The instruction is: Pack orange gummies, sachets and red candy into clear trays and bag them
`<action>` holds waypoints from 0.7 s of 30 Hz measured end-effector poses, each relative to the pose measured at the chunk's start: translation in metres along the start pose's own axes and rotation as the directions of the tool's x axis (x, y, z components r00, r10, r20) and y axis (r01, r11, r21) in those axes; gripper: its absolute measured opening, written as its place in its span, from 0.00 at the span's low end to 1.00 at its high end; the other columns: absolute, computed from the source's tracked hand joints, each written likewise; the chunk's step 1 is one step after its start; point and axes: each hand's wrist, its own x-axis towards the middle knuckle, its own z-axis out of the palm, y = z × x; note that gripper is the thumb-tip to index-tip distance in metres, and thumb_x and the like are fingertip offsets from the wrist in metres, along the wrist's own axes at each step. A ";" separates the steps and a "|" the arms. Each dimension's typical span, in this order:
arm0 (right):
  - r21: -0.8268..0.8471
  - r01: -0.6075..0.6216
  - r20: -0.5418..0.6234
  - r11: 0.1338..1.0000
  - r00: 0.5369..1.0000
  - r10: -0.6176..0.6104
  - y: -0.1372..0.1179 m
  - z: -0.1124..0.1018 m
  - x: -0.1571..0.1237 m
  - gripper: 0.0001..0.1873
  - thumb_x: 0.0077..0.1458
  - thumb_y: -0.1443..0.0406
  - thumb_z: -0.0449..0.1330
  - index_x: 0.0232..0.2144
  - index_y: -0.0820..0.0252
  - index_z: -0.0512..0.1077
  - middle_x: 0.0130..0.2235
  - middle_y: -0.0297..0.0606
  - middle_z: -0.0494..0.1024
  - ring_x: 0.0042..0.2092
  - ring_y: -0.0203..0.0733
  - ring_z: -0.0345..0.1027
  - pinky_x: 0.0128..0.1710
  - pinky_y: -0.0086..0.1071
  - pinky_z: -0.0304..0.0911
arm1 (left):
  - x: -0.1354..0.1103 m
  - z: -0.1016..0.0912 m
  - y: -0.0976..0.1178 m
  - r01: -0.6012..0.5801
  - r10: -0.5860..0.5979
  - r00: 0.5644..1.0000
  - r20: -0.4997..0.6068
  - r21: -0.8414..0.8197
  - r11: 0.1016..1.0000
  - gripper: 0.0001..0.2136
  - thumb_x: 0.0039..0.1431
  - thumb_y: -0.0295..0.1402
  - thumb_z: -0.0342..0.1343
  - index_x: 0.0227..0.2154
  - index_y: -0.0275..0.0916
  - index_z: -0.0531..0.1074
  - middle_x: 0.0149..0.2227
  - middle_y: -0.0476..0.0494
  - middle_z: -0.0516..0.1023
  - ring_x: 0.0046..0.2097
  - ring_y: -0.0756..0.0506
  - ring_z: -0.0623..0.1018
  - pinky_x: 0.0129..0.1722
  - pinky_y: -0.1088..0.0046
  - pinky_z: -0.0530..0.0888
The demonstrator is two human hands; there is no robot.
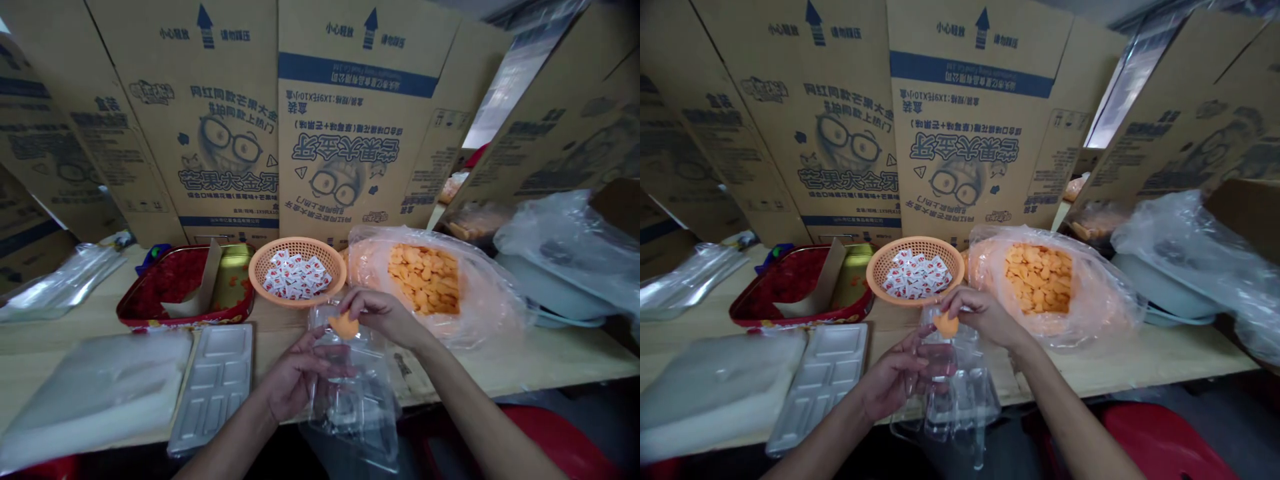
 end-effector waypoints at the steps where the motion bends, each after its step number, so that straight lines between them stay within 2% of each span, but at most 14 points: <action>1: 0.014 -0.003 0.027 1.000 1.000 0.003 0.001 -0.005 0.002 0.08 0.55 0.66 0.56 0.24 0.60 0.69 0.35 0.38 0.74 0.38 0.36 0.68 0.37 0.32 0.64 | -0.002 -0.002 0.001 0.015 -0.015 1.000 0.016 0.006 1.000 0.30 0.44 0.17 0.51 0.52 0.41 0.57 0.47 0.38 0.73 0.45 0.35 0.76 0.42 0.56 0.70; 5: -0.024 -0.009 0.150 1.000 0.989 0.012 0.007 -0.015 0.009 0.14 0.55 0.63 0.56 0.20 0.61 0.69 0.32 0.40 0.76 0.37 0.37 0.69 0.37 0.33 0.64 | -0.005 -0.008 0.005 0.053 -0.055 0.997 0.052 0.040 0.998 0.28 0.45 0.17 0.51 0.52 0.41 0.60 0.46 0.39 0.74 0.44 0.36 0.76 0.42 0.55 0.71; 9: -0.053 -0.012 0.180 0.999 0.984 0.021 0.016 -0.015 0.012 0.15 0.57 0.62 0.55 0.20 0.61 0.70 0.33 0.42 0.77 0.38 0.38 0.70 0.39 0.34 0.64 | -0.004 -0.011 0.004 0.059 -0.061 0.996 0.067 0.041 0.997 0.27 0.46 0.17 0.51 0.51 0.42 0.61 0.47 0.39 0.74 0.44 0.36 0.76 0.42 0.55 0.71; 13: -0.216 0.085 0.133 0.973 0.990 -0.057 0.020 -0.005 0.008 0.14 0.58 0.63 0.53 0.26 0.59 0.75 0.42 0.43 0.75 0.46 0.39 0.67 0.46 0.36 0.61 | -0.003 -0.011 0.001 0.065 -0.066 0.997 0.046 0.022 0.998 0.26 0.46 0.17 0.50 0.50 0.40 0.61 0.47 0.38 0.74 0.45 0.36 0.76 0.42 0.55 0.71; 15: -0.297 0.131 0.097 0.946 0.990 -0.106 0.021 0.001 0.006 0.13 0.58 0.63 0.53 0.29 0.56 0.76 0.43 0.42 0.74 0.47 0.38 0.65 0.46 0.35 0.61 | -0.003 -0.010 0.001 0.070 -0.071 0.997 0.036 0.027 0.997 0.27 0.46 0.17 0.50 0.51 0.41 0.60 0.47 0.38 0.74 0.45 0.36 0.76 0.43 0.55 0.70; 17: -0.370 0.114 0.020 0.922 0.993 -0.115 0.023 -0.001 0.005 0.12 0.58 0.64 0.52 0.32 0.54 0.76 0.43 0.40 0.73 0.47 0.37 0.65 0.46 0.33 0.61 | -0.003 -0.011 0.001 0.068 -0.068 0.997 0.021 0.026 0.997 0.29 0.46 0.17 0.50 0.53 0.41 0.59 0.48 0.38 0.73 0.46 0.36 0.75 0.45 0.54 0.69; 18: -0.430 0.048 -0.060 0.902 0.995 -0.082 0.026 -0.005 0.005 0.12 0.59 0.64 0.51 0.35 0.55 0.75 0.43 0.40 0.72 0.47 0.37 0.65 0.46 0.33 0.61 | -0.003 -0.013 0.002 0.062 -0.063 0.998 0.009 0.021 0.998 0.29 0.47 0.17 0.50 0.54 0.42 0.58 0.49 0.38 0.73 0.46 0.36 0.75 0.46 0.53 0.69; 19: -0.513 -0.090 -0.172 0.854 0.985 0.001 0.030 -0.014 0.004 0.13 0.59 0.64 0.49 0.38 0.55 0.74 0.44 0.40 0.72 0.47 0.37 0.65 0.47 0.32 0.61 | -0.004 -0.015 0.003 0.058 -0.058 0.998 -0.003 0.016 0.998 0.29 0.47 0.17 0.50 0.54 0.42 0.58 0.50 0.38 0.72 0.47 0.36 0.75 0.47 0.53 0.68; 20: -0.589 -0.280 -0.307 0.758 0.945 0.110 0.035 -0.026 0.002 0.15 0.60 0.65 0.47 0.42 0.56 0.72 0.46 0.40 0.72 0.48 0.36 0.64 0.47 0.31 0.60 | -0.004 -0.017 0.004 0.048 -0.048 0.999 -0.015 0.008 0.999 0.29 0.48 0.18 0.50 0.54 0.42 0.58 0.51 0.38 0.72 0.48 0.36 0.74 0.48 0.52 0.67; 21: -0.630 -0.473 -0.445 0.616 0.870 0.212 0.040 -0.041 -0.002 0.16 0.60 0.67 0.45 0.45 0.58 0.70 0.47 0.41 0.71 0.49 0.36 0.64 0.47 0.30 0.60 | -0.004 -0.020 0.005 0.037 -0.037 0.999 -0.026 0.001 0.999 0.28 0.49 0.18 0.50 0.54 0.42 0.58 0.51 0.37 0.71 0.49 0.35 0.74 0.48 0.52 0.67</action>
